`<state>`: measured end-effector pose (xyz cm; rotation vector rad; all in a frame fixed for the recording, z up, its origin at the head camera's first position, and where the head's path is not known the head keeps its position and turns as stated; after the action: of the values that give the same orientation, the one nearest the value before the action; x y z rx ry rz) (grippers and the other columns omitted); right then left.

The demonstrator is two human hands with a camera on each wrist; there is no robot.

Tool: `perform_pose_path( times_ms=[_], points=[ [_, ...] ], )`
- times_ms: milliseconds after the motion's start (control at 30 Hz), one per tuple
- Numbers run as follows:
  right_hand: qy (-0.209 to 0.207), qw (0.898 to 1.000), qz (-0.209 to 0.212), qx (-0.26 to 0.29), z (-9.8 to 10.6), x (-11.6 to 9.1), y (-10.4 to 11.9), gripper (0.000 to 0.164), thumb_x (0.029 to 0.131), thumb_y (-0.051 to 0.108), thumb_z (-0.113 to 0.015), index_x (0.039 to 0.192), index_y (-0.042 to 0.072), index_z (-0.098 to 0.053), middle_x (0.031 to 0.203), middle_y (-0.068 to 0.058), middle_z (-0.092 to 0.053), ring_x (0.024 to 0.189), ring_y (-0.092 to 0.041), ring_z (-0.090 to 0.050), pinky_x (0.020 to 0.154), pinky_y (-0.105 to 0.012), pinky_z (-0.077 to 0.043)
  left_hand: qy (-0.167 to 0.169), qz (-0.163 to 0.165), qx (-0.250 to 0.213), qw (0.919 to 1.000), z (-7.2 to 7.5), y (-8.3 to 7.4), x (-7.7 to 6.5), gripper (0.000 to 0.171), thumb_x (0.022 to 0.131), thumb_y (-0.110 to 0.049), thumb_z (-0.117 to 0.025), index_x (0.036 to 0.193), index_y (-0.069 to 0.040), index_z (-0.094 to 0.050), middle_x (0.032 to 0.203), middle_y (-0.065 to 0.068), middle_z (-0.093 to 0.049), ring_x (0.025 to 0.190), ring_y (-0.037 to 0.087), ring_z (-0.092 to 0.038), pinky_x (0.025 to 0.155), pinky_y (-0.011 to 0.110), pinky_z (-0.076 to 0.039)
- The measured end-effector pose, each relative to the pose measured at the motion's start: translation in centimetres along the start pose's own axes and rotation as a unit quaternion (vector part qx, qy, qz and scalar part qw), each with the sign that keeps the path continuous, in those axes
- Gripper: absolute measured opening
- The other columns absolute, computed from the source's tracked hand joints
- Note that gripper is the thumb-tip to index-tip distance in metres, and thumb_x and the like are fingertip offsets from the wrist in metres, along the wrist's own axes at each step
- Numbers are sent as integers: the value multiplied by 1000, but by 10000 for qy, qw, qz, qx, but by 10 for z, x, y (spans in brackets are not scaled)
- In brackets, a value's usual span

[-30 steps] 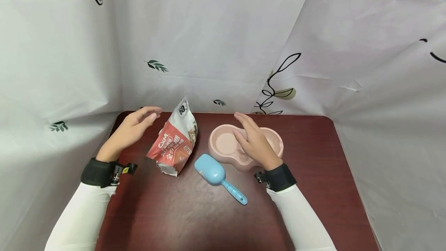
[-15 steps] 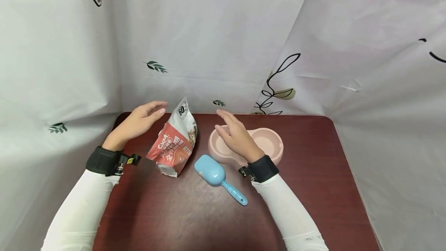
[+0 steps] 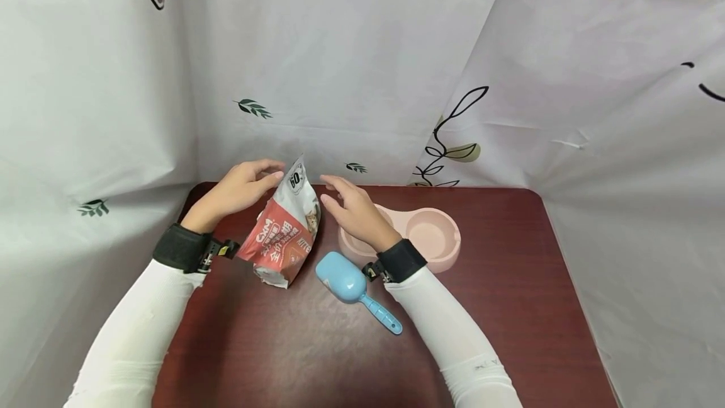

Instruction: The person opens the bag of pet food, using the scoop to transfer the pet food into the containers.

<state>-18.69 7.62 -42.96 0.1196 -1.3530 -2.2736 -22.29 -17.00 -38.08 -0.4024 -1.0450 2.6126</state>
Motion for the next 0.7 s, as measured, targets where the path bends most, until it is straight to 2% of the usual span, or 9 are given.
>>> perform_pose_path(
  times_ms=[100, 333, 433, 500, 567, 633, 700],
  points=[
    [-67, 9995, -145, 289, -6, 11, 2, 44, 110, 27, -51, 152, 12, -52, 151, -7, -57, 138, -21, -55, 109, -41, -49, 37, -8, 67, 10000, 1, -3, 6, 47, 109, -31, -52, 145, -1, -57, 140, 23, -62, 124, 39, -65, 101, 56, -52],
    [-103, 9966, -472, 671, -15, 30, 7, 40, 111, 26, -50, 147, 9, -56, 143, -7, -63, 130, -22, -61, 106, -42, -50, 183, -136, 181, 9996, 3, -8, 18, 48, 109, -34, -51, 142, 0, -59, 138, 23, -64, 124, 39, -64, 101, 54, -52],
    [-25, 9955, -548, 769, -18, 38, 10, 41, 111, 26, -48, 146, 7, -55, 141, -10, -65, 127, -26, -63, 103, -42, -52, 110, -171, 267, 9994, 6, -10, 23, 41, 109, -35, -52, 126, -1, -67, 115, 20, -69, 100, 35, -68, 86, 47, -55],
    [-33, 9945, -595, 862, -19, 43, 12, 40, 112, 26, -47, 146, 7, -56, 138, -12, -66, 123, -29, -65, 101, -46, -53, 27, -223, 332, 9992, 7, -12, 27, 35, 108, -35, -53, 109, -2, -68, 95, 16, -67, 80, 30, -63, 73, 41, -50],
    [-50, 9929, -666, 982, -20, 49, 14, 39, 112, 25, -46, 144, 6, -56, 134, -13, -67, 119, -32, -66, 99, -49, -53, 23, -260, 416, 9988, 8, -13, 30, 35, 107, -37, -54, 96, -5, -64, 81, 10, -59, 67, 25, -52, 63, 36, -42],
    [-69, 9917, -767, 1026, -21, 53, 14, 38, 112, 24, -46, 143, 5, -58, 129, -14, -69, 113, -34, -67, 95, -50, -54, 98, -301, 496, 9983, 8, -14, 33, 36, 107, -38, -54, 91, -7, -61, 75, 6, -53, 62, 21, -46, 59, 34, -38],
    [-53, 9904, -862, 1075, -22, 57, 15, 37, 112, 23, -46, 142, 5, -58, 125, -14, -69, 110, -35, -67, 90, -45, -54, 186, -315, 553, 9978, 7, -14, 36, 37, 107, -39, -53, 89, -8, -60, 73, 4, -50, 61, 19, -44, 58, 32, -36]
  ],
)
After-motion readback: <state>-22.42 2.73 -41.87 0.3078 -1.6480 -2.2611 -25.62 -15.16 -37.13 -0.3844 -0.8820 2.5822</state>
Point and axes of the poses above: each hand's wrist, its own x-axis towards the middle knuckle, its own z-axis out of the back of the hand, y = z × x, the point moved 3 cm from there along x, towards the middle knuckle
